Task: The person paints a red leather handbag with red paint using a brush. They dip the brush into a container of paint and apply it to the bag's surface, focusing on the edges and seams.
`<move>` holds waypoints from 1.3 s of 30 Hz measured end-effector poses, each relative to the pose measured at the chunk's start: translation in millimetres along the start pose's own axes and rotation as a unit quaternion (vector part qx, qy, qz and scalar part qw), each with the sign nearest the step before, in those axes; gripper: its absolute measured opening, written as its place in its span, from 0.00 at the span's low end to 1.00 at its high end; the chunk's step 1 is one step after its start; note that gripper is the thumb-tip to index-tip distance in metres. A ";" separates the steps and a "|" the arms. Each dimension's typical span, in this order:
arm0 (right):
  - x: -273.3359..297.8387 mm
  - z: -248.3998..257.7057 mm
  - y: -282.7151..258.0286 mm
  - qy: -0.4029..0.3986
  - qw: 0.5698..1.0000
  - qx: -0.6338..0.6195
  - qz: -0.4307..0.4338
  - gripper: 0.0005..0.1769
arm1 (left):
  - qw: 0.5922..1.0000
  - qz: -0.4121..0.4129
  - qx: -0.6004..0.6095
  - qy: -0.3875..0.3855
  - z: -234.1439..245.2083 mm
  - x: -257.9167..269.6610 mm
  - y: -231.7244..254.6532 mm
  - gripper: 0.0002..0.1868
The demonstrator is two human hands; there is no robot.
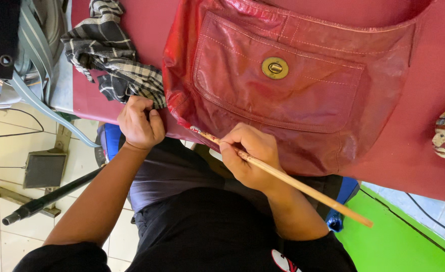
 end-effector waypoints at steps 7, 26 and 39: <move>-11.9 -10.2 -45.8 -0.069 0.989 0.087 0.102 0.04 | 1.000 -0.001 -0.015 0.011 -0.7 4.8 -3.7 0.06; -9.1 -72.7 -83.7 -0.178 0.895 0.308 0.267 0.03 | 0.995 -0.016 -0.006 0.098 17.4 -6.9 0.1 0.10; -2.1 -95.1 -88.0 -0.186 0.871 0.361 0.276 0.04 | 0.991 -0.031 -0.022 0.131 18.9 -1.3 -2.9 0.12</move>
Point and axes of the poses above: each hand's wrist, its own x-axis away from the middle knuckle, its own z-axis out of the back of the hand, y = z × x, the point moved 2 cm from there along -x, towards the middle knuckle, and after that the axes turned 3 degrees about x, right-handed, at the moved point
